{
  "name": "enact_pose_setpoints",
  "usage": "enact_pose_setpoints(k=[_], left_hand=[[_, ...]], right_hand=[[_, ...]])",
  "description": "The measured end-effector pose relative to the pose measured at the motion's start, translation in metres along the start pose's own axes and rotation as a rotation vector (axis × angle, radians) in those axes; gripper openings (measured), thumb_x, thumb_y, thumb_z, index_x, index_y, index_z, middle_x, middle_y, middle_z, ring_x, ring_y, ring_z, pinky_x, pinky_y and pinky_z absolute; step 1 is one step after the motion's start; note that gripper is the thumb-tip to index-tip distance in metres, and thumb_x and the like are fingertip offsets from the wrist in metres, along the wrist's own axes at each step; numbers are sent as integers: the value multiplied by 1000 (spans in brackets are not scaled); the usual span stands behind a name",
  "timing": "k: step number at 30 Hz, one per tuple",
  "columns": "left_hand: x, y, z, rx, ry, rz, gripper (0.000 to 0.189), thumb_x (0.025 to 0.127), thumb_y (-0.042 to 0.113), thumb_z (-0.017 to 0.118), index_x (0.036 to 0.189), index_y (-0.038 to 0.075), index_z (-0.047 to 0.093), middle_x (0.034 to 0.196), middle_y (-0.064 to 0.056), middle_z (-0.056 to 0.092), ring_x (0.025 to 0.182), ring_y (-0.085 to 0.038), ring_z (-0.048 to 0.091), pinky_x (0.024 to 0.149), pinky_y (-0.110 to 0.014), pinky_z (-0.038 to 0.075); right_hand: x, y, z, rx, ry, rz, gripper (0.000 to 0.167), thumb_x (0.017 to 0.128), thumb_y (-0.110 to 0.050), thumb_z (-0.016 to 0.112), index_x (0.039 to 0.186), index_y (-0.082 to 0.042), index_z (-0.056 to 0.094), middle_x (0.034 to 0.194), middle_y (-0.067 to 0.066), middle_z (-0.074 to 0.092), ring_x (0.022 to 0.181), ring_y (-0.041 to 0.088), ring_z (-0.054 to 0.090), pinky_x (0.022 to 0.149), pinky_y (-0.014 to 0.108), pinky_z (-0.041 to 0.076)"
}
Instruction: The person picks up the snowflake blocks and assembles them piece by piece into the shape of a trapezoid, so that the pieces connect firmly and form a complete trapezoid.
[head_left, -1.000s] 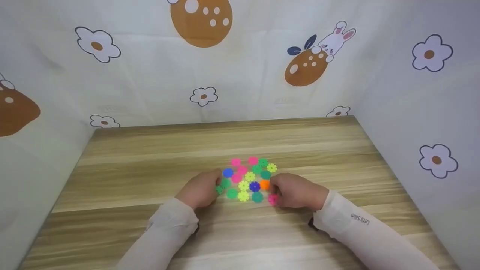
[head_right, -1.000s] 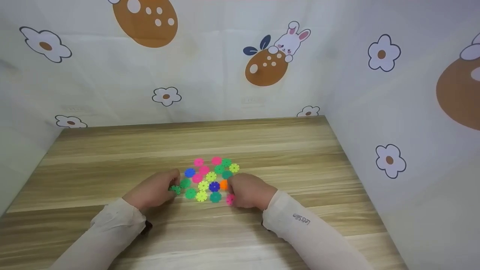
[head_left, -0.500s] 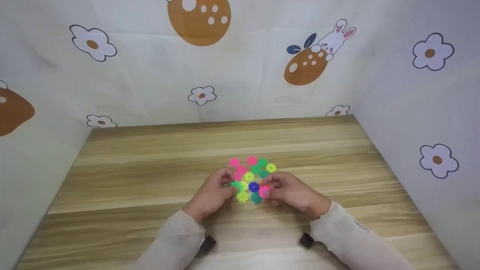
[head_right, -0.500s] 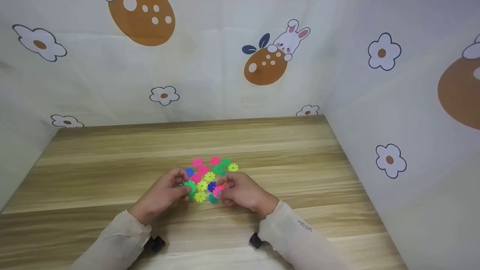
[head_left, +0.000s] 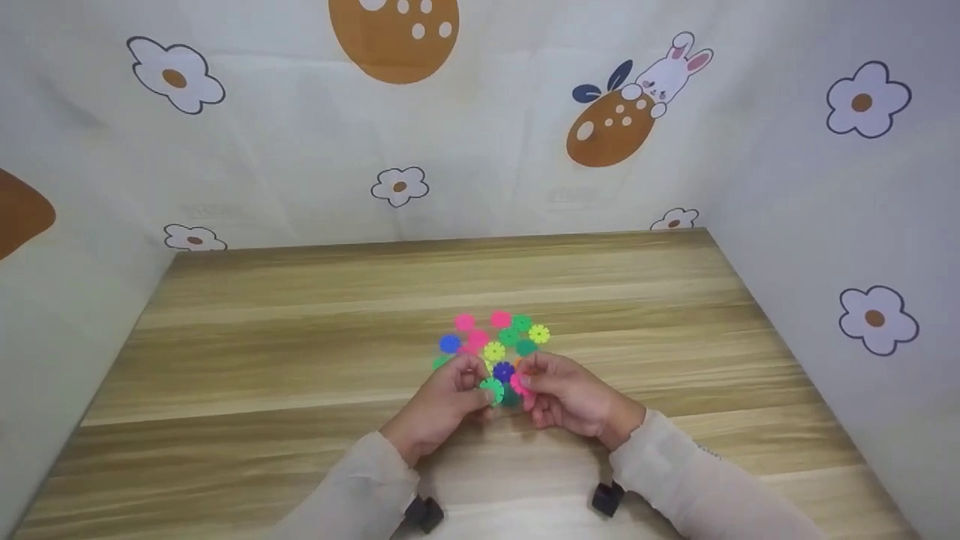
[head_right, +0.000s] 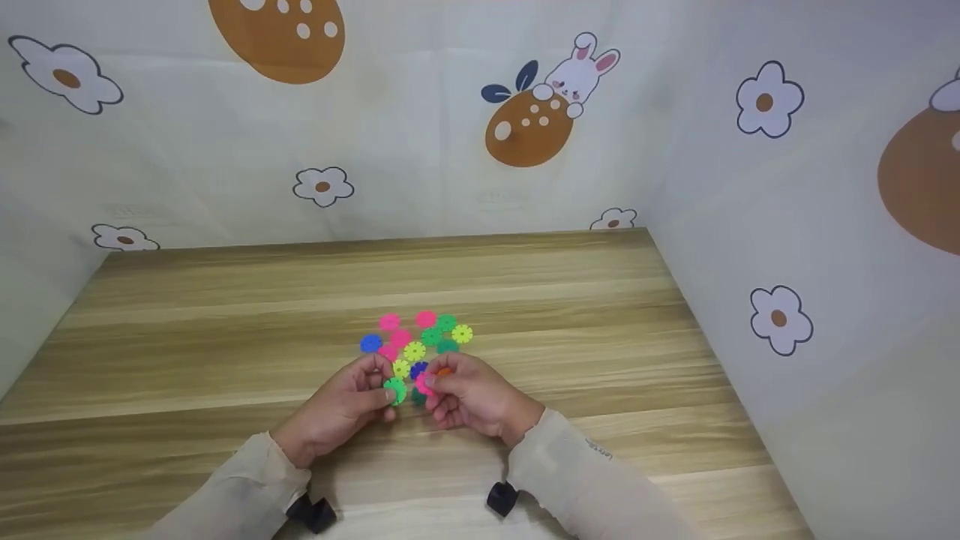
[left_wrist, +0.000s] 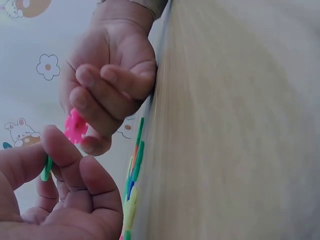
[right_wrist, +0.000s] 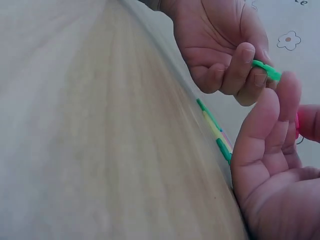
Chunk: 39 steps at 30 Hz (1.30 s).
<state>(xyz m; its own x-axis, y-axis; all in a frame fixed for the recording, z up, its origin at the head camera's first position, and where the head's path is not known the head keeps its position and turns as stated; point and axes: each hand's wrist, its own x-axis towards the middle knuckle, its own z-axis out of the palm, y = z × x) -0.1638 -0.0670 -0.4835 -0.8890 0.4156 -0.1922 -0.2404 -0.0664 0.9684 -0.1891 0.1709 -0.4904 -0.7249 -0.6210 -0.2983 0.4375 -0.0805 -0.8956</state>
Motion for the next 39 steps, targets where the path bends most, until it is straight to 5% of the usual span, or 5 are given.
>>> enact_pose_setpoints(k=[12, 30, 39], left_hand=[[5, -12, 2, -91, 45, -14, 15, 97, -3, 59, 106, 8, 53, 94, -4, 57, 79, -17, 65, 72, -29, 58], [9, -8, 3, -61, 140, 19, 12, 97, -1, 64, 104, 5, 57, 90, -5, 60, 77, -18, 65, 67, -30, 55], [5, -8, 9, 26, 180, 125, 10, 93, -4, 65, 100, -1, 58, 84, -4, 58, 73, -17, 63, 69, -30, 57]], right_hand=[[3, 6, -3, 93, -122, -79, 33, 101, 0, 60, 132, -8, 51, 90, 0, 71, 73, 9, 67, 75, 28, 62], [13, 7, -5, 85, -175, -148, 28, 98, 5, 61, 119, -12, 53, 91, -2, 74, 71, 9, 67, 75, 30, 62], [9, 7, -4, 57, -176, -164, 23, 99, 4, 64, 116, -11, 60, 92, -3, 75, 75, 8, 69, 73, 25, 60]])
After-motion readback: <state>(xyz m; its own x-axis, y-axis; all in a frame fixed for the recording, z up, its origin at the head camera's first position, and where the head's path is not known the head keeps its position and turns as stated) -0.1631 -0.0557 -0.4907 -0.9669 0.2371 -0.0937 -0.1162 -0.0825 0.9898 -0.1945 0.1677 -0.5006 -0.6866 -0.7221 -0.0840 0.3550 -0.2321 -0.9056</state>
